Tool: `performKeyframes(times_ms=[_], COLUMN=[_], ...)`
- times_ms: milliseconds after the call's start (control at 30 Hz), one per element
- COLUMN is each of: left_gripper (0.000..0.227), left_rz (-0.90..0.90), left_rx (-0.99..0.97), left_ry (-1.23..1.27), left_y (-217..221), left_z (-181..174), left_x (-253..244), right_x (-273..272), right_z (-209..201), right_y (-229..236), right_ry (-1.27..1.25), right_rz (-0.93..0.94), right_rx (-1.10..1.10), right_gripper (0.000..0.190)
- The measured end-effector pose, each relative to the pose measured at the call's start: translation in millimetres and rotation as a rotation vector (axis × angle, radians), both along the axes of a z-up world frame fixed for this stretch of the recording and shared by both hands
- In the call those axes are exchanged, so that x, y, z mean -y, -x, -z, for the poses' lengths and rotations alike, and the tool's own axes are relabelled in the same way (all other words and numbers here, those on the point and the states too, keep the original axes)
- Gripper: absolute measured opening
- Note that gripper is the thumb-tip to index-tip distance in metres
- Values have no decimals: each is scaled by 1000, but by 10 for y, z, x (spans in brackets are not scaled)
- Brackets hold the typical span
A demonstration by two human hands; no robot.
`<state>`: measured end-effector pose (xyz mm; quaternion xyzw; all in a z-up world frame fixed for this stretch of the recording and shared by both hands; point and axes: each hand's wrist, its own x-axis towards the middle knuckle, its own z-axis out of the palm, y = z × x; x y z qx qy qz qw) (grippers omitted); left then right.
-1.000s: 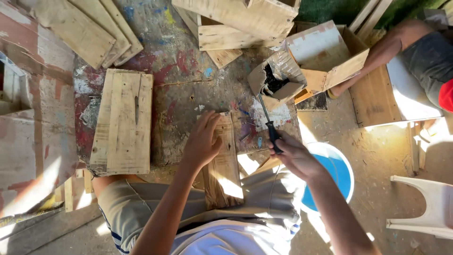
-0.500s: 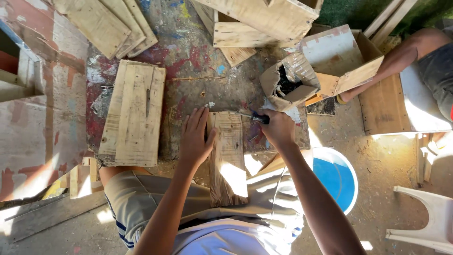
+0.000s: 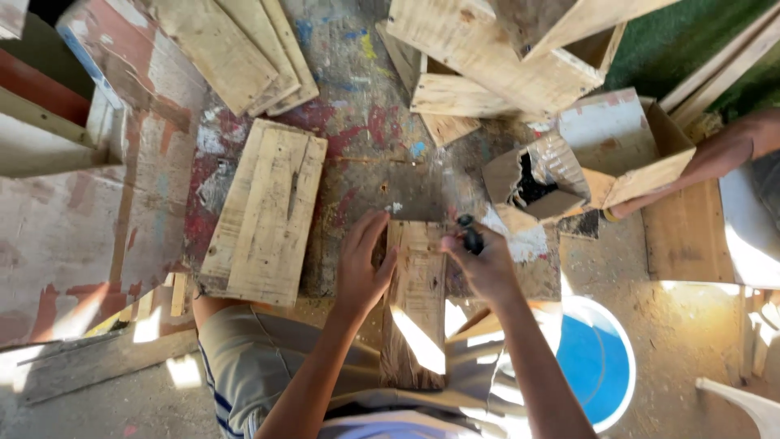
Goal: The person uses a screwdriver to drive screws into wooden planks to assemble a wooden frame. They align the planks, insert screws, and tighten them to secure the structure.
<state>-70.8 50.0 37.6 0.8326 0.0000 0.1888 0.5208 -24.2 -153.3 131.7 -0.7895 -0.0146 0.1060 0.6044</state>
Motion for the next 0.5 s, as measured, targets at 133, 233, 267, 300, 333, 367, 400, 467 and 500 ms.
performKeyframes(times_ms=[133,233,267,300,333,367,400,467,500], left_gripper=[42,19,15,12,12,10,8,8,9], left_rz=[3,-25,-7,18,29,53,76,89,104], left_rx=[225,367,383,388,390,385,380,325,254], left_ry=[-138,-313,-373,-424,-418,-373,-328,-252,-168], left_y=[-12,-141,-174,-150,-175,-179,-184,-199,-176], left_z=[-184,-209,-150,-79,-115,-152,-192,-200,-194], left_x=[9,-116,-151,-145,-130,-154,-182,-207,-189], right_x=[-243,-468,-508,-512,-504,-534,-568,-621,-620], right_z=[26,-170,-188,-203,-139,-65,7,64,98], right_y=[-33,-37,-30,35,-5,-54,-102,-149,-139], right_ry=[120,-58,-78,-92,-88,-34,20,13,13], right_rz=[-85,-110,-96,-73,-61,-78,-95,-86,-76], right_rx=[26,-32,-69,-117,-117,-62,-7,5,0], right_gripper=[21,13,14,15,15,14,14,12,11])
